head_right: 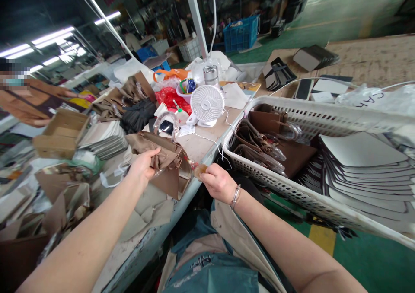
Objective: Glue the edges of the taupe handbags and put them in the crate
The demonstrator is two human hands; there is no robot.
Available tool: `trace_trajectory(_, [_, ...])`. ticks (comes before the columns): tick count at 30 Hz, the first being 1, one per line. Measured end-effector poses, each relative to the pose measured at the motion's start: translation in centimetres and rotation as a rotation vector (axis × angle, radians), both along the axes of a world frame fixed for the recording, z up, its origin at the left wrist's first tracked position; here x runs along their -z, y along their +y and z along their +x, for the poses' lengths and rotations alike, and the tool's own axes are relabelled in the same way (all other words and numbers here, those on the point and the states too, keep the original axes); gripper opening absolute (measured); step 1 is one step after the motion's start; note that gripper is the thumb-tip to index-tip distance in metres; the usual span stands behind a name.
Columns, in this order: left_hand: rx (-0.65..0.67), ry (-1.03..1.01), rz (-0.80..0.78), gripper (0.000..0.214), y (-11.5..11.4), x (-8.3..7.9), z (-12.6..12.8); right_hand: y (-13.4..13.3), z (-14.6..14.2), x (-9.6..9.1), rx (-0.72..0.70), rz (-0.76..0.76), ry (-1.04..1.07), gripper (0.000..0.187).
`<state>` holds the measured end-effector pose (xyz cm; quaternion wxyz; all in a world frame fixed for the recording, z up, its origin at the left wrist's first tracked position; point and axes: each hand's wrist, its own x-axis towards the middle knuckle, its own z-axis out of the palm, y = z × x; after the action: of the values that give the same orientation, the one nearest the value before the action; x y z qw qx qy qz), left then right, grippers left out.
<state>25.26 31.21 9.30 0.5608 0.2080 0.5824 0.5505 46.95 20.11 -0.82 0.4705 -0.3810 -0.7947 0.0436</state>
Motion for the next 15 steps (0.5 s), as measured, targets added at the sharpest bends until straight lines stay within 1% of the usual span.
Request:
trace_trajectory(4, [0.005, 0.008, 0.004, 0.031, 0.0, -0.1, 0.2, -0.5, -0.7, 1.6, -0.010, -0.008, -0.034, 0.021])
trace_trajectory(6, [0.011, 0.011, 0.002, 0.030, -0.1, -0.2, 0.3, -0.7, -0.8, 1.9, -0.015, -0.005, -0.051, 0.021])
trace_trajectory(8, [0.018, 0.014, -0.007, 0.027, -0.1, -0.4, 0.4, -0.7, -0.6, 1.6, -0.016, 0.000, -0.062, 0.021])
trace_trajectory(13, [0.024, 0.022, -0.037, 0.024, -0.4, -1.0, 0.7, -0.1, 0.4, -0.6, -0.008, 0.022, -0.076, 0.020])
trace_trajectory(15, [0.023, 0.024, -0.043, 0.025, -0.5, -1.1, 0.8, 0.1, 0.5, -1.0, -0.007, 0.028, -0.086, 0.020])
